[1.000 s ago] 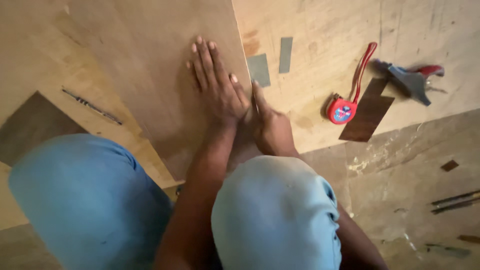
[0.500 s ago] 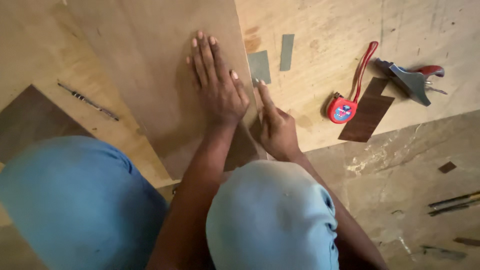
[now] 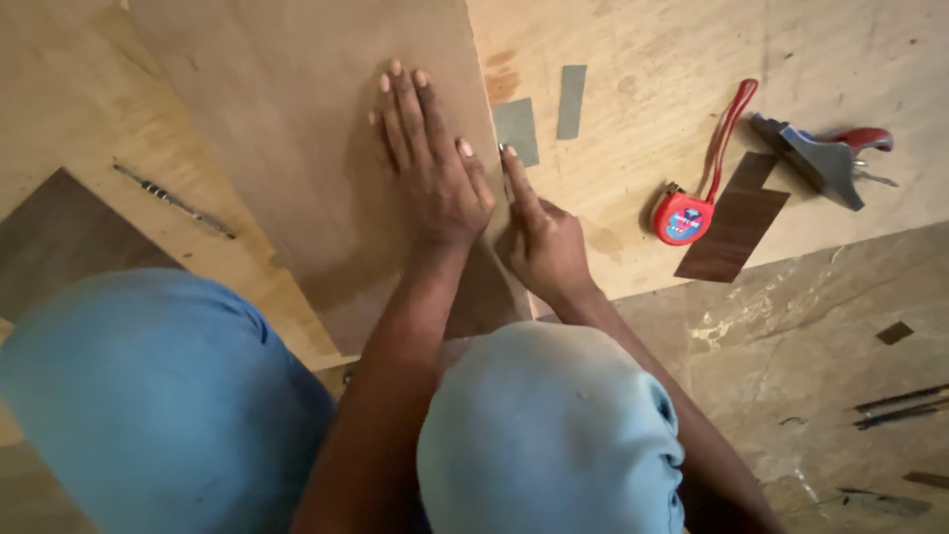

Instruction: The person measures a rectangular piece of wood using a tape measure and marks it with a pen. They then use a utility knife to score the wood along the marked lines and sand the edges with a sanding block. The person repeats the measuring, marking, and scoring process on different sections of the wood.

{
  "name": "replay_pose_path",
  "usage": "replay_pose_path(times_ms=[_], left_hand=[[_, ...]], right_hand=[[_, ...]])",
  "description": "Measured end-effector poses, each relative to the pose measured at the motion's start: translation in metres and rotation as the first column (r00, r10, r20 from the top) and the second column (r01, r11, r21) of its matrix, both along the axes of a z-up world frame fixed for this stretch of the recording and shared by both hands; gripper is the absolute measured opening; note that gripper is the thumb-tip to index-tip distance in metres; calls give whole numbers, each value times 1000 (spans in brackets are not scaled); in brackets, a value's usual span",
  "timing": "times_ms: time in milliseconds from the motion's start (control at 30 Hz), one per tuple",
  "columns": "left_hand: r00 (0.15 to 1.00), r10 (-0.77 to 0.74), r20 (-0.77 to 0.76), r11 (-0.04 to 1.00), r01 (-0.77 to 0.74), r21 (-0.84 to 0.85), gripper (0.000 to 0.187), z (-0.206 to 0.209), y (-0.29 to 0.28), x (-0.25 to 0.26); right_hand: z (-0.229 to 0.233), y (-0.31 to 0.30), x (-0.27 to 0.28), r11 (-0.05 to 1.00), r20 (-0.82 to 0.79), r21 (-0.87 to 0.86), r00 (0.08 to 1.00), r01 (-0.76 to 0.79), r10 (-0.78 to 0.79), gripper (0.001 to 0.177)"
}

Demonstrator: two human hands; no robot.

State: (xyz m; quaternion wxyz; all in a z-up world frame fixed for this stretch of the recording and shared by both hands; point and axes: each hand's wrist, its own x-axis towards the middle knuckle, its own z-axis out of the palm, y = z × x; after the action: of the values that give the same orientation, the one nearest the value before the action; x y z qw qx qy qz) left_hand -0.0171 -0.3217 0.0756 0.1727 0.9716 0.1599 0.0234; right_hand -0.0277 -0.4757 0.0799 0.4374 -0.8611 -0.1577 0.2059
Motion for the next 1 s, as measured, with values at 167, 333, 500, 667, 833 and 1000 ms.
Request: replay_pose_path(times_ms=[167,333,500,667,833,1000], left_hand=[[1000,-1,-12,1000,1,4,66,0,0,0],[1000,-9,16,1000,9,12,64,-4,1,0],[1000,1,-10,1000,-2,-11,64,1,2,0],[1000,2,-4,1000,-2,-22,64,-1,2,0],[1000,-1,-26,1000,1,-13,68,-7,4,1],[1000,2,29,1000,-2,-23,64,-4,2,4]], right_hand=[[8,-1,0,999,-55,32,998,18,-16,77],[6,-3,-5,999,-86,27,996,20,-17,77],[1,0,-4,1000,-91,18,996,15,-14,80],[4,6,-1,990,-124,-139,992,5,-22,76],[13,9,5,975,-202,-220,978,2,-47,79],[10,17,13,968,-229,-246,968,41,-99,80]])
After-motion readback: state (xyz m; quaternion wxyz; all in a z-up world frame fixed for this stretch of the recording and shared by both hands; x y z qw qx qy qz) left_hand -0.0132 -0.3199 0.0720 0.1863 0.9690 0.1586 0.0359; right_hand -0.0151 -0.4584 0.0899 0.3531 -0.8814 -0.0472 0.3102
